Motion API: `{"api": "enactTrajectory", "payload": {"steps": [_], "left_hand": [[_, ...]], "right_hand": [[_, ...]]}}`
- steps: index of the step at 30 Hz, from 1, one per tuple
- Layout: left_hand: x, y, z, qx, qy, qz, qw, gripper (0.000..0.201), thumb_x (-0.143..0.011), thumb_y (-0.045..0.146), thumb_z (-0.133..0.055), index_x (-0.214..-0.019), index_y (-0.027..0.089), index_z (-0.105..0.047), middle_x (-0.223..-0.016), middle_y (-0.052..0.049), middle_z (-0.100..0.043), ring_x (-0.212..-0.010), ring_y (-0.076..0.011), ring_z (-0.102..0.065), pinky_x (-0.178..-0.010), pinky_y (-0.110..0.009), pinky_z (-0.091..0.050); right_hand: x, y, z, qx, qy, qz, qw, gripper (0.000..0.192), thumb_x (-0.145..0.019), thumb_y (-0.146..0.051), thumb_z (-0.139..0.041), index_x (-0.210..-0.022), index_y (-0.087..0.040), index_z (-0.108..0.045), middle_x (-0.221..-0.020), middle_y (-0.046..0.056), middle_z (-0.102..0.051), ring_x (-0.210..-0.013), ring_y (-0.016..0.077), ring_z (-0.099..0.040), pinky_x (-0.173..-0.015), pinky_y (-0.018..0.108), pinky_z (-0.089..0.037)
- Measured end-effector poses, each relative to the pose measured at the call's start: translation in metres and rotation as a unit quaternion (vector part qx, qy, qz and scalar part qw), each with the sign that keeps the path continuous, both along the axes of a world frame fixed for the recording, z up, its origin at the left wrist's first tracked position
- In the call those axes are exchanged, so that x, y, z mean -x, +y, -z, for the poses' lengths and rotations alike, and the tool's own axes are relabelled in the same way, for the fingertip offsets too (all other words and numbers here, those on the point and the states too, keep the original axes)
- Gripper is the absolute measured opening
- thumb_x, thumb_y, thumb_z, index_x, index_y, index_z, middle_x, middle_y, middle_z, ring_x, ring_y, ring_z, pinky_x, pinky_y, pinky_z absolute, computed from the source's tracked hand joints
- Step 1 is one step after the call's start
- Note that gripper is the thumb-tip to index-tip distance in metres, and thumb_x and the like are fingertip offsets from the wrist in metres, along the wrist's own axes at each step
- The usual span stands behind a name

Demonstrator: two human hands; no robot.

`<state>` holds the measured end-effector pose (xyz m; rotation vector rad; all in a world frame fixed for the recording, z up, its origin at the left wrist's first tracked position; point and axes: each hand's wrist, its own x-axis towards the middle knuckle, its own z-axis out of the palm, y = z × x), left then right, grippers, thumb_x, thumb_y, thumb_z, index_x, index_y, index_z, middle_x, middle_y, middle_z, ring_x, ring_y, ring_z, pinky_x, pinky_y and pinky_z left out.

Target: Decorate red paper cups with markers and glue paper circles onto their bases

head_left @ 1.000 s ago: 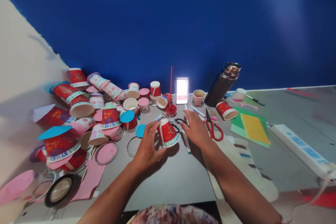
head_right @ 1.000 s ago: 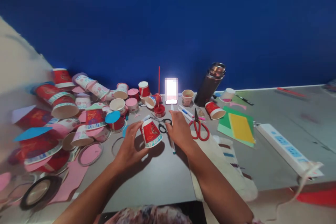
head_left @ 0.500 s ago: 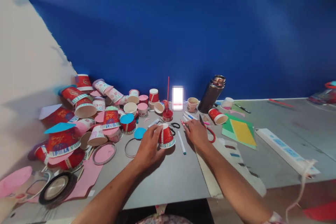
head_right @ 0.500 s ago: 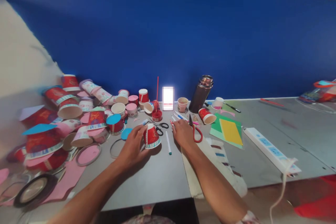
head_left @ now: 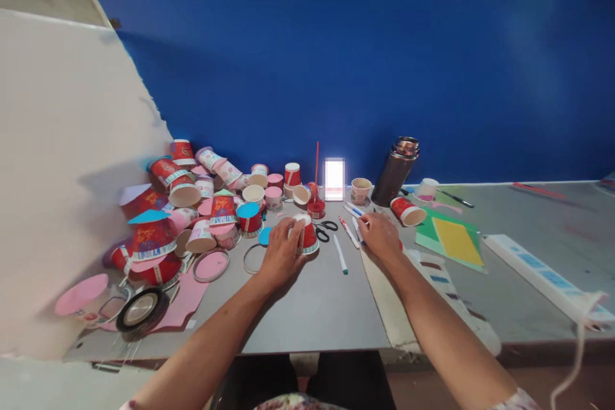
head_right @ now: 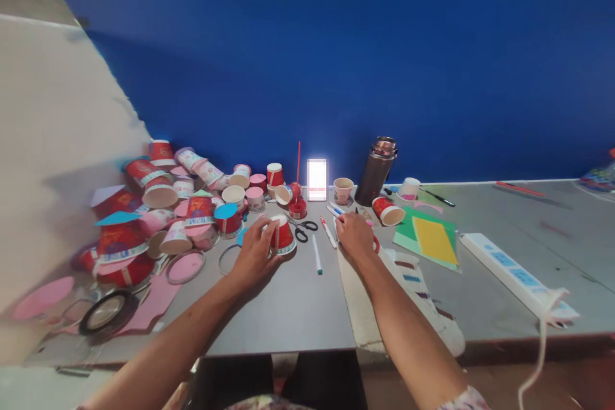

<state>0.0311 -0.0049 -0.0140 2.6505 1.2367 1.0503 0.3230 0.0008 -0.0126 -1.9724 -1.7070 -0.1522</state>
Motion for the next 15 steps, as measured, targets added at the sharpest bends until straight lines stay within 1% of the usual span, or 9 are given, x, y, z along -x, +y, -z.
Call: {"api": "enactTrajectory", "payload": {"steps": [3, 4, 6, 8, 10, 11, 13, 15], "left_hand": [[-0.003, -0.010, -0.004, 0.009, -0.004, 0.023, 1.000, 0.069, -0.081, 0.033, -0.084, -0.141, 0.029, -0.052, -0.147, -0.014, -0.049, -0.140, -0.0382, -0.049, -0.117, -0.060, -0.041], [-0.004, -0.014, -0.006, 0.013, -0.021, 0.025, 0.999, 0.064, -0.084, 0.036, -0.082, -0.141, 0.029, -0.052, -0.147, -0.015, -0.049, -0.139, -0.0376, -0.049, -0.117, -0.060, -0.042], [-0.005, -0.019, -0.012, 0.023, -0.088, 0.015, 0.996, 0.056, -0.092, 0.038, -0.071, -0.143, 0.029, -0.049, -0.146, -0.016, -0.048, -0.140, -0.0359, -0.048, -0.118, -0.060, -0.041], [-0.003, -0.020, -0.020, 0.041, -0.189, -0.019, 0.981, 0.046, -0.097, 0.035, -0.063, -0.141, 0.029, -0.049, -0.143, -0.014, -0.051, -0.140, -0.0337, -0.049, -0.119, -0.058, -0.042], [0.001, -0.015, -0.027, 0.065, -0.274, -0.068, 0.957, 0.037, -0.100, 0.034, -0.056, -0.136, 0.029, -0.052, -0.139, -0.013, -0.054, -0.137, -0.0325, -0.052, -0.116, -0.056, -0.045], [0.003, -0.012, -0.031, 0.076, -0.299, -0.092, 0.947, 0.033, -0.101, 0.035, -0.053, -0.134, 0.029, -0.052, -0.139, -0.013, -0.055, -0.135, -0.0322, -0.053, -0.113, -0.056, -0.048], [0.009, -0.004, -0.038, 0.093, -0.320, -0.122, 0.935, 0.031, -0.105, 0.038, -0.044, -0.132, 0.027, -0.053, -0.137, -0.014, -0.058, -0.131, -0.0313, -0.057, -0.108, -0.055, -0.051], [0.015, 0.003, -0.045, 0.109, -0.320, -0.123, 0.933, 0.031, -0.107, 0.039, -0.040, -0.127, 0.024, -0.057, -0.130, -0.013, -0.064, -0.124, -0.0285, -0.062, -0.105, -0.051, -0.053]], "right_hand": [[-0.002, -0.001, 0.002, -0.003, 0.009, -0.015, 1.000, 0.025, -0.097, -0.024, -0.055, -0.095, -0.018, -0.078, -0.101, 0.011, -0.079, -0.097, 0.0251, -0.070, -0.086, 0.034, -0.048], [-0.002, -0.001, 0.002, -0.006, 0.013, -0.018, 1.000, 0.025, -0.097, -0.024, -0.054, -0.095, -0.019, -0.078, -0.101, 0.011, -0.079, -0.097, 0.0252, -0.070, -0.085, 0.034, -0.049], [-0.004, -0.002, 0.003, -0.013, 0.023, -0.028, 0.999, 0.027, -0.096, -0.026, -0.053, -0.093, -0.019, -0.078, -0.100, 0.011, -0.079, -0.096, 0.0254, -0.070, -0.085, 0.035, -0.050], [-0.006, -0.002, 0.003, -0.022, 0.036, -0.038, 0.998, 0.028, -0.096, -0.029, -0.052, -0.091, -0.019, -0.078, -0.097, 0.011, -0.079, -0.095, 0.0260, -0.071, -0.086, 0.036, -0.051], [-0.007, -0.001, 0.005, -0.030, 0.052, -0.043, 0.997, 0.029, -0.094, -0.031, -0.052, -0.090, -0.019, -0.078, -0.096, 0.012, -0.079, -0.094, 0.0271, -0.071, -0.085, 0.037, -0.051], [-0.007, -0.001, 0.006, -0.033, 0.060, -0.045, 0.997, 0.028, -0.094, -0.031, -0.052, -0.090, -0.019, -0.078, -0.095, 0.012, -0.079, -0.093, 0.0276, -0.071, -0.085, 0.038, -0.051], [-0.005, -0.002, 0.009, -0.038, 0.072, -0.054, 0.995, 0.028, -0.092, -0.032, -0.052, -0.089, -0.019, -0.077, -0.095, 0.013, -0.079, -0.092, 0.0281, -0.070, -0.084, 0.039, -0.051], [-0.001, -0.003, 0.011, -0.042, 0.078, -0.071, 0.993, 0.028, -0.092, -0.032, -0.052, -0.087, -0.019, -0.076, -0.094, 0.013, -0.079, -0.091, 0.0285, -0.071, -0.083, 0.039, -0.051]]}}
